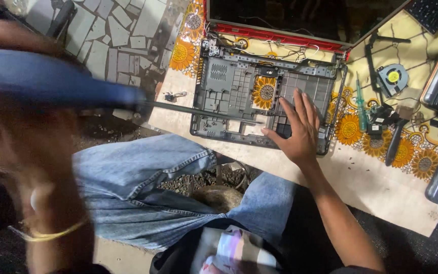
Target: The person uses a screwdriver to remove screws from the bottom of a disassembled laptop. They then remove the red laptop lid and place it aside. The person picks up a motherboard and uses the screwdriver to remove screws from it, placing the screws on the table.
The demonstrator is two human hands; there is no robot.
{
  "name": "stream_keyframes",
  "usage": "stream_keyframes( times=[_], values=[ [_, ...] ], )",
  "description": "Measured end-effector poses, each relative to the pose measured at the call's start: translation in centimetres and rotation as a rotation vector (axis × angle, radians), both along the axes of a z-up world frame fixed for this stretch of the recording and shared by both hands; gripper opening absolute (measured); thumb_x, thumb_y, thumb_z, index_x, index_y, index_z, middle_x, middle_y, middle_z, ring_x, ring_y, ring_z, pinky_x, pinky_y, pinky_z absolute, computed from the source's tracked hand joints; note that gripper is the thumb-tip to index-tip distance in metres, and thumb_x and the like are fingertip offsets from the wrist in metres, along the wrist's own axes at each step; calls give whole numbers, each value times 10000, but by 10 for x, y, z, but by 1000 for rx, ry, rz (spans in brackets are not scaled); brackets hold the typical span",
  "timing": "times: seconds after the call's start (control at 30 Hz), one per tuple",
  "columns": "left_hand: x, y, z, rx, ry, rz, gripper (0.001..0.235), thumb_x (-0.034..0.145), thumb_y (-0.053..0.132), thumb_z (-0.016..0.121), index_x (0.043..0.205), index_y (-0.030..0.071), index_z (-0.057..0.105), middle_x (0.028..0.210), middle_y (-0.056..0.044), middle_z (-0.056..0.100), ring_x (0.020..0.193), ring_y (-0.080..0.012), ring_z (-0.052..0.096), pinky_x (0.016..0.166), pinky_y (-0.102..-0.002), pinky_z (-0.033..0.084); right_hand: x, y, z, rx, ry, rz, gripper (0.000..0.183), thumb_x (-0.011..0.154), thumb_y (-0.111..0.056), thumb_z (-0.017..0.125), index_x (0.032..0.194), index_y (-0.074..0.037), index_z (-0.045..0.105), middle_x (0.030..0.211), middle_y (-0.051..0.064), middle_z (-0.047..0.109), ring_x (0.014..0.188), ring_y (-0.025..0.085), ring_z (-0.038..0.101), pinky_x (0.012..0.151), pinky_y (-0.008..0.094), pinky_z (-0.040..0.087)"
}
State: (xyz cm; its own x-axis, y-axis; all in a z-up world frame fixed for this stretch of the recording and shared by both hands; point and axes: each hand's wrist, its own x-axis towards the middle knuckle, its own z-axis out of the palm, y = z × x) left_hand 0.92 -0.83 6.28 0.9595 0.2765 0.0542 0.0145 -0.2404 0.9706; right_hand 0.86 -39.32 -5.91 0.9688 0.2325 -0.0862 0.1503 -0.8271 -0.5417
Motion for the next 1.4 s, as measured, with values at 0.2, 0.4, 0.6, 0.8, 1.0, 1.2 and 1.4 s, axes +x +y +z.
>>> stream_keyframes(
  times=[0.2,0.4,0.6,0.8,1.0,1.2,1.4],
  values=[
    [10,-42,-16,-315,2,144,394,1198,339,561,1300,-30,655,1032,-275,794,750,-273,816,747,-385,746,1,0,-5,28,-25,-14,913,937,-684,817,1705,-301,510,1874,37,245,1724,301,175,1371,614,105],
    [0,-40,-50,-410,31,95,322,1155,107,645,1369,-134,633,1069,-345,726,900,-410,827,845,-523,753,2,2,-2,23,-20,-45,896,930,-726,796,1668,-278,557,1857,67,302,1718,311,209,1359,618,132],
    [0,-51,-66,-406,1,42,362,1147,122,648,1388,-145,610,1056,-305,715,925,-393,814,881,-509,742,3,2,-5,8,-27,-53,886,928,-724,800,1659,-282,568,1851,75,318,1715,326,227,1346,636,162],
    [1,-58,-64,-351,-27,10,347,1140,99,661,1389,-139,624,1055,-301,724,916,-373,815,873,-495,749,3,4,-2,15,-42,-72,810,954,-681,809,1632,-287,604,1849,57,333,1708,318,253,1325,628,205],
    [-3,-46,-56,-54,-86,-41,302,1130,63,684,1377,-110,666,1055,-293,750,865,-387,834,832,-526,739,4,6,-4,-7,-40,-84,803,954,-685,809,1627,-297,608,1849,50,337,1706,321,263,1313,638,232],
    [6,-70,-70,-15,-32,-153,271,1095,29,706,1348,-65,726,1031,-314,764,854,-428,828,807,-545,724,5,8,1,-16,-40,-77,784,970,-676,797,1632,-301,606,1854,36,324,1704,313,263,1272,625,281],
    [1,-56,-44,94,-87,-118,271,1123,63,686,1347,-81,733,1032,-312,762,837,-427,811,749,-490,702,3,10,6,-14,-39,-84,781,962,-673,808,1622,-302,617,1847,45,339,1700,322,273,1252,638,301]
  ],
)
